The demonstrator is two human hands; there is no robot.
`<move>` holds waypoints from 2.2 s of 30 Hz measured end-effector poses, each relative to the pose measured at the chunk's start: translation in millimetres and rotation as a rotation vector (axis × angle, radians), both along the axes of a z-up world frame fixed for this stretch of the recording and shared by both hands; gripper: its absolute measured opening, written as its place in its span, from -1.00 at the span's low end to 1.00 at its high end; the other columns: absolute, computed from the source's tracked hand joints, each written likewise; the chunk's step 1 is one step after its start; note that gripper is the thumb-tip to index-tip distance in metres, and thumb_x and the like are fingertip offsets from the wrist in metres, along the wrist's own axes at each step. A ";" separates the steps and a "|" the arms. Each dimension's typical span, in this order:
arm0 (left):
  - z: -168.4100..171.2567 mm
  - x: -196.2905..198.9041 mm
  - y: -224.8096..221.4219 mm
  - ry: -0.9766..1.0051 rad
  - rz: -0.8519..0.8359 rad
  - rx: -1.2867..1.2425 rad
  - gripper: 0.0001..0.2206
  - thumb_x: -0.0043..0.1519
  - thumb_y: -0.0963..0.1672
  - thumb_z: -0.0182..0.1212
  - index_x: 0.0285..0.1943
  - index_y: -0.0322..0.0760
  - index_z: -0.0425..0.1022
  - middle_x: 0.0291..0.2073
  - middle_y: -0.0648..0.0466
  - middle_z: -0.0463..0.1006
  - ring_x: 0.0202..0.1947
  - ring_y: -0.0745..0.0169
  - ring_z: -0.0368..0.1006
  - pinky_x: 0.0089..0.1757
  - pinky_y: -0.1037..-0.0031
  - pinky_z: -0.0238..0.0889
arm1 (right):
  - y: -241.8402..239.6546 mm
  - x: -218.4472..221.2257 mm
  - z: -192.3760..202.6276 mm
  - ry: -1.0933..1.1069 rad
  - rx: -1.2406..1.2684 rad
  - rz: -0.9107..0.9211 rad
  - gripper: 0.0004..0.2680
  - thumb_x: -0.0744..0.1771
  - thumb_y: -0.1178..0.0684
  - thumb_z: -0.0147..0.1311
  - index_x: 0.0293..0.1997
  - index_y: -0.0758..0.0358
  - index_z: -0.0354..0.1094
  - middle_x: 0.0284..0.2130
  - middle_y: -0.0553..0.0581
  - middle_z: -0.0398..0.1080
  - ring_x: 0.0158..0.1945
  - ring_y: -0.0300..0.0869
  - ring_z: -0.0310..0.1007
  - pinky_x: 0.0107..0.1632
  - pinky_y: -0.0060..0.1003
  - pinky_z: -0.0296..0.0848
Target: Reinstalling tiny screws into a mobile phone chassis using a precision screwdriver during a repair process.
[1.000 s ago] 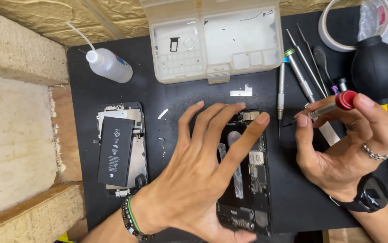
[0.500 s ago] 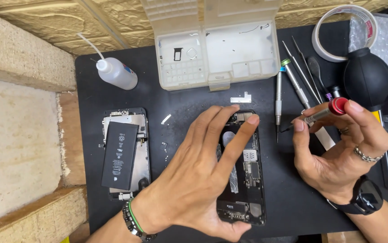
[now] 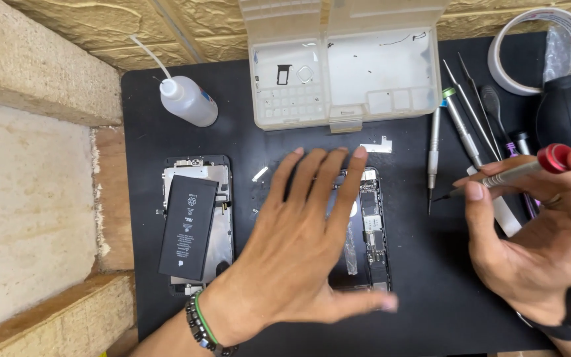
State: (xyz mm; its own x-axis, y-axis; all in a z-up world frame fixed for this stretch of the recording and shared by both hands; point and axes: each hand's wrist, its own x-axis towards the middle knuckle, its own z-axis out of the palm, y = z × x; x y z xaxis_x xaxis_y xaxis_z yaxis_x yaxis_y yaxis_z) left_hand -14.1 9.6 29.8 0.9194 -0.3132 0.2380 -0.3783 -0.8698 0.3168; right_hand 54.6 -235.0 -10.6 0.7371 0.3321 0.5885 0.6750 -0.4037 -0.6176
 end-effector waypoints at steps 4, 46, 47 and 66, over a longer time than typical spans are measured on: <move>-3.0 6.3 11.4 -0.174 0.103 0.030 -0.62 0.22 -0.10 0.40 0.13 -0.43 0.47 0.03 -0.16 0.43 0.04 -0.22 0.35 0.01 0.01 0.25 | 5.5 -2.4 12.8 0.119 -0.002 0.017 -0.52 0.43 0.57 0.13 0.46 0.61 -0.14 0.34 0.51 0.07 -0.02 0.26 0.46 0.17 0.10 0.67; 35.3 3.4 43.1 -0.597 0.481 -0.469 -0.66 0.07 -0.54 0.00 -0.39 -0.51 0.61 -0.40 -0.18 0.39 -0.50 0.10 0.28 -0.43 0.43 0.01 | 50.7 28.7 -5.7 -0.161 -0.148 0.223 -0.40 0.36 0.54 0.53 0.34 0.70 -0.09 -0.16 0.63 0.42 -0.16 0.33 0.63 -0.07 0.14 0.68; 34.8 3.4 43.5 -0.597 0.482 -0.470 -0.66 0.07 -0.54 0.00 -0.39 -0.51 0.61 -0.40 -0.18 0.39 -0.50 0.10 0.28 -0.43 0.43 0.01 | 48.8 29.4 -6.3 -0.161 -0.150 0.224 -0.40 0.36 0.54 0.53 0.34 0.70 -0.09 -0.16 0.63 0.42 -0.16 0.33 0.63 -0.07 0.14 0.68; 32.1 4.7 42.6 -0.677 0.516 -0.502 -0.64 0.02 -0.55 -0.03 -0.44 -0.47 0.59 -0.44 -0.14 0.36 -0.51 0.12 0.22 -0.45 0.44 0.01 | 45.4 28.9 -16.1 -0.230 -0.112 0.252 -0.38 0.36 0.57 0.53 0.35 0.63 -0.08 0.03 0.53 0.20 -0.16 0.41 0.61 -0.14 0.19 0.69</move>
State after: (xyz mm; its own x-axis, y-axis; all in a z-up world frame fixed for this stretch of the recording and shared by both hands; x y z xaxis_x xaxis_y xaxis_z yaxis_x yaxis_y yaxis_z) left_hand -9.5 52.3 61.9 0.5354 0.3691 0.7597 -0.2277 -0.8031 0.5506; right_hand 83.6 -189.7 -26.7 0.4759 0.5589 0.6791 0.8784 -0.2632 -0.3989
